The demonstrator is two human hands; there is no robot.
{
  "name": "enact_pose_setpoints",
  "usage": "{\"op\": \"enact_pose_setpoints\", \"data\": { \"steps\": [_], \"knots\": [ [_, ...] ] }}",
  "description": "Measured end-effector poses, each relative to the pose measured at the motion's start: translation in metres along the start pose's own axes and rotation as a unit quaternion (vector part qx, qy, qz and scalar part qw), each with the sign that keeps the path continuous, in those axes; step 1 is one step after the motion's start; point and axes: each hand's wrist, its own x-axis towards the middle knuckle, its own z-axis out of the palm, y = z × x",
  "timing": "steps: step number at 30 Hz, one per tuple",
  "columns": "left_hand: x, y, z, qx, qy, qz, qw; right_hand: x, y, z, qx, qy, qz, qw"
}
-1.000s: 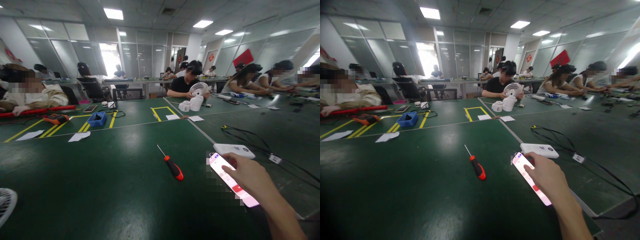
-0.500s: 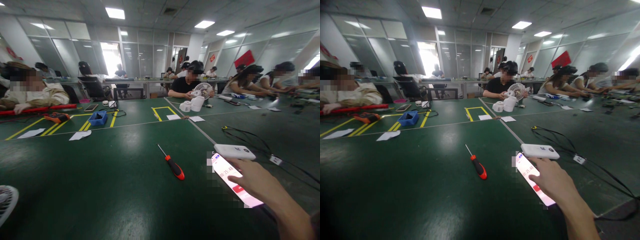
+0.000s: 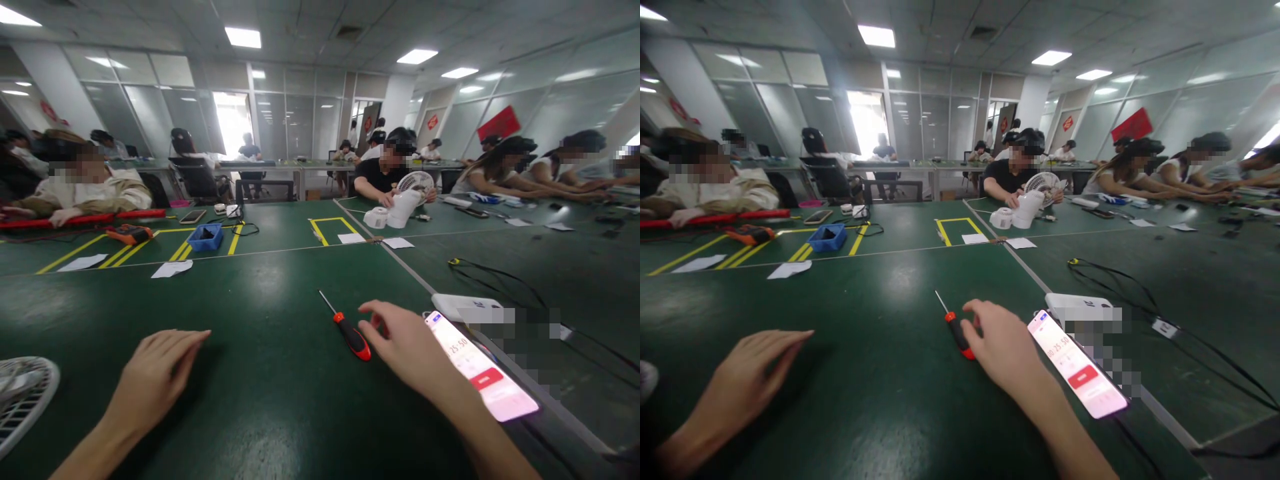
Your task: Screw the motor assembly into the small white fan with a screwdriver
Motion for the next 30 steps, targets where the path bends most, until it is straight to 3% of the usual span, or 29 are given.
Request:
{"op": "enact_pose_setpoints", "data": {
  "steps": [3, 8, 13, 17, 21, 24, 27, 30],
  "knots": [
    [0.015, 0.041, 0.030, -0.062, -0.054, -0.007, 0.997, 0.004, -0.020, 0.037, -0.033, -0.052, -0.079, 0.995],
    [0.036, 0.093, 0.065, -0.151, -0.108, -0.017, 0.982, -0.005, -0.030, 0.083, -0.049, -0.029, -0.160, 0.986],
    [0.050, 0.122, 0.083, -0.219, -0.110, -0.035, 0.969, -0.012, -0.030, 0.100, -0.038, 0.006, -0.192, 0.981],
    [0.053, 0.129, 0.088, -0.236, -0.128, -0.036, 0.963, -0.014, -0.033, 0.104, -0.033, 0.021, -0.193, 0.980],
    [0.051, 0.121, 0.084, -0.225, -0.152, -0.009, 0.962, -0.019, -0.037, 0.109, -0.029, -0.016, -0.221, 0.975],
    [0.046, 0.099, 0.071, -0.179, -0.143, 0.004, 0.974, -0.021, -0.039, 0.111, -0.019, -0.034, -0.226, 0.973],
    [0.037, 0.055, 0.038, -0.091, -0.101, -0.007, 0.991, -0.021, -0.039, 0.112, 0.006, -0.030, -0.217, 0.976],
    [0.024, 0.005, -0.015, 0.022, -0.040, -0.065, 0.997, -0.022, -0.039, 0.113, 0.024, -0.025, -0.216, 0.976]
  ]
}}
